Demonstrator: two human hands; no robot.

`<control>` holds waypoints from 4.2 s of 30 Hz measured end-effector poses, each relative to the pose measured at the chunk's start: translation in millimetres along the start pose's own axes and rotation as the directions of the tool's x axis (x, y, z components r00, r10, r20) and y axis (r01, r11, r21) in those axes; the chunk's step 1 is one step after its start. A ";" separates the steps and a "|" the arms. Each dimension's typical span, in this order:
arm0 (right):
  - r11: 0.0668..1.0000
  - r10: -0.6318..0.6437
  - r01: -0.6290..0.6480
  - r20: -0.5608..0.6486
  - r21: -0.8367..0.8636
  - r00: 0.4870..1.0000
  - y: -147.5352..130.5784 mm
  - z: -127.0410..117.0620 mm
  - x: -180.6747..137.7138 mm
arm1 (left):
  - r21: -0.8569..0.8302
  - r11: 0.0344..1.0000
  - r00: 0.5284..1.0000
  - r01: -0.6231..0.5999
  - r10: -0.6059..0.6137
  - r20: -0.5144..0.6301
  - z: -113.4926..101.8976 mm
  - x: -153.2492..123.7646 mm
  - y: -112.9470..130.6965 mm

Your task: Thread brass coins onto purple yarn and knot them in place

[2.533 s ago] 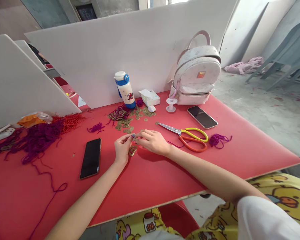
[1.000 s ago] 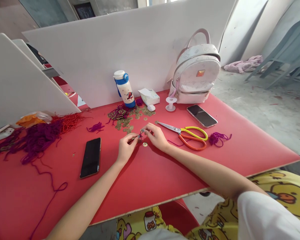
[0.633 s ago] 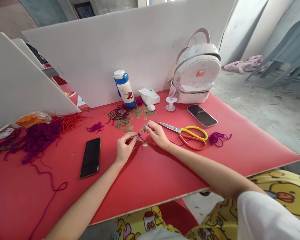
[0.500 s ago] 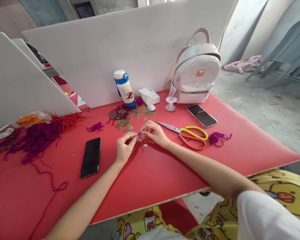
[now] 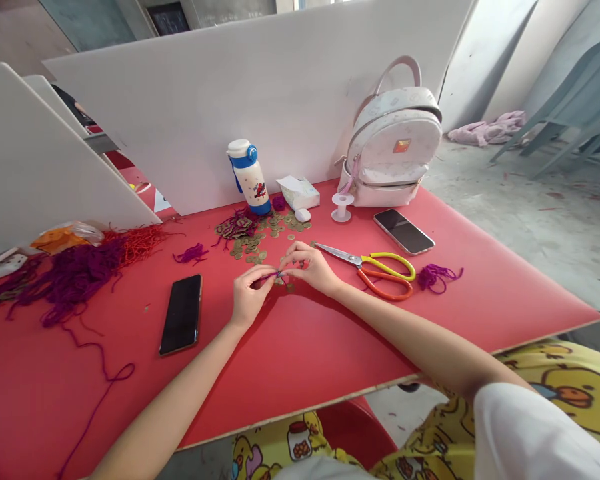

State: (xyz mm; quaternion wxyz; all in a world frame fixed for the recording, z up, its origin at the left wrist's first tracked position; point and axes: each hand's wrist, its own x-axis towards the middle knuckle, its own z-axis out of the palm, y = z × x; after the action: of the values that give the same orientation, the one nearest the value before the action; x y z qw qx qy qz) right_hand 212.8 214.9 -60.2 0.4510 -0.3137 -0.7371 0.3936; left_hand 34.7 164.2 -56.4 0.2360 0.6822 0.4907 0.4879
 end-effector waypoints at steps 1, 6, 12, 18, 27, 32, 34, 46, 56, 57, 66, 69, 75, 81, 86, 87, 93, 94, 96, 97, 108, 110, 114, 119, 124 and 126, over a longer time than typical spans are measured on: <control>1.000 0.005 -0.005 0.001 -0.005 1.000 -0.6 0.1 0.0 | 0.009 1.000 1.000 -0.005 0.005 0.001 0.0 -0.1 -0.7; 0.999 0.031 -0.031 0.024 -0.027 0.999 -3.7 -0.4 0.3 | 0.033 0.999 1.000 0.006 -0.005 -0.014 0.2 -1.1 -3.5; 0.994 0.103 -0.108 0.191 0.015 0.976 -2.6 -8.2 5.1 | 0.021 1.000 0.999 -0.009 0.008 0.031 0.5 -0.6 -3.8; 0.971 0.185 -0.213 0.223 0.108 0.957 -0.5 -11.4 7.7 | -0.066 0.998 0.997 0.018 -0.013 0.077 1.3 1.2 -4.4; 0.913 0.265 -0.322 0.235 0.249 0.935 7.7 -9.8 6.1 | -0.201 0.971 0.990 0.131 -0.120 0.068 2.7 3.2 -5.5; 0.901 0.279 -0.332 0.212 0.280 0.937 7.3 -7.4 5.5 | -0.245 0.952 0.983 0.184 -0.175 0.059 2.1 3.9 -3.4; 0.917 0.259 -0.306 0.204 0.256 0.944 5.4 -6.3 4.9 | -0.255 0.945 0.979 0.203 -0.198 0.048 2.0 4.2 -3.4; 0.861 0.300 -0.363 0.221 0.355 0.928 2.3 -0.7 2.7 | -0.276 0.928 0.968 0.249 -0.244 0.051 4.2 2.9 -4.5; 0.803 0.306 -0.390 0.250 0.451 0.919 0.9 8.8 0.4 | -0.369 0.827 0.879 0.425 -0.474 -0.049 4.7 1.8 -0.5; 0.822 0.300 -0.397 0.281 0.408 0.912 0.5 9.9 -0.3 | -0.375 0.825 0.879 0.424 -0.475 -0.051 4.7 1.9 0.2; 0.914 0.266 -0.346 0.330 0.211 0.906 2.8 11.2 -4.3 | -0.437 0.787 0.875 0.437 -0.485 0.002 5.8 0.5 8.5; 0.948 0.263 -0.306 0.323 0.089 0.909 1.7 12.4 -5.7 | -0.448 0.776 0.872 0.443 -0.488 0.017 5.6 0.3 10.0; 0.976 0.182 -0.142 0.255 -0.168 0.950 -2.3 9.6 -4.5 | -0.458 0.791 0.898 0.405 -0.438 0.037 6.2 1.8 6.6; 0.958 0.163 -0.093 0.247 -0.270 0.955 -7.8 7.6 -4.3 | -0.353 0.867 0.932 0.353 -0.360 0.047 4.6 4.6 0.0; 0.964 0.146 -0.072 0.279 -0.258 0.949 -10.8 6.6 -6.7 | -0.296 0.897 0.945 0.328 -0.314 0.097 2.4 5.7 1.3; 0.961 0.145 -0.068 0.277 -0.269 0.950 -10.9 6.3 -7.1 | -0.297 0.896 0.944 0.329 -0.312 0.105 2.1 5.7 1.2; 0.955 0.172 -0.096 0.262 -0.282 0.950 -11.3 5.3 -8.0 | -0.296 0.900 0.947 0.319 -0.289 0.142 2.3 4.2 0.7; 0.952 0.170 -0.096 0.242 -0.290 0.955 -10.9 5.4 -7.9 | -0.282 0.906 0.948 0.315 -0.286 0.140 2.4 3.9 1.1; 0.948 0.140 -0.079 0.182 -0.310 0.973 -9.4 5.9 -7.4 | -0.251 0.917 0.949 0.311 -0.283 0.142 2.4 3.6 1.4; 0.947 0.117 -0.066 0.144 -0.315 0.983 -8.3 6.2 -7.2 | -0.237 0.921 0.949 0.309 -0.282 0.144 2.3 3.6 1.4; 0.997 0.079 -0.079 -0.101 0.004 0.992 -5.2 8.6 -7.3 | -0.176 0.952 0.957 0.249 -0.213 0.197 2.8 3.3 -6.3; 0.993 0.117 -0.114 -0.098 0.040 0.988 -5.2 8.3 -6.1 | -0.171 0.955 0.959 0.242 -0.208 0.191 3.7 1.6 -7.9; 0.969 0.209 -0.196 -0.081 0.147 0.975 -3.0 8.6 -4.3 | -0.162 0.968 0.975 0.190 -0.166 0.150 3.2 -0.2 -6.7; 0.948 0.264 -0.281 0.125 0.150 0.956 0.3 12.8 -6.0 | -0.206 0.956 0.977 0.210 -0.213 0.010 1.1 2.1 -1.6; 0.988 0.154 -0.147 0.181 -0.055 0.971 -2.8 14.6 -7.5 | -0.228 0.924 0.939 0.306 -0.333 -0.086 0.5 4.4 -2.4; 0.992 0.116 -0.106 0.168 -0.067 0.979 -4.7 13.4 -7.4 | -0.175 0.934 0.938 0.310 -0.331 -0.104 -0.2 4.2 -3.9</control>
State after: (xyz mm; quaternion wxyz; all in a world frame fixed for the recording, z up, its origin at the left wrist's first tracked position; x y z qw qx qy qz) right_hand 203.0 202.5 -63.1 0.3538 -0.3321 -0.7658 0.4220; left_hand 33.1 169.5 -57.7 0.3323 0.5387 0.5702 0.5237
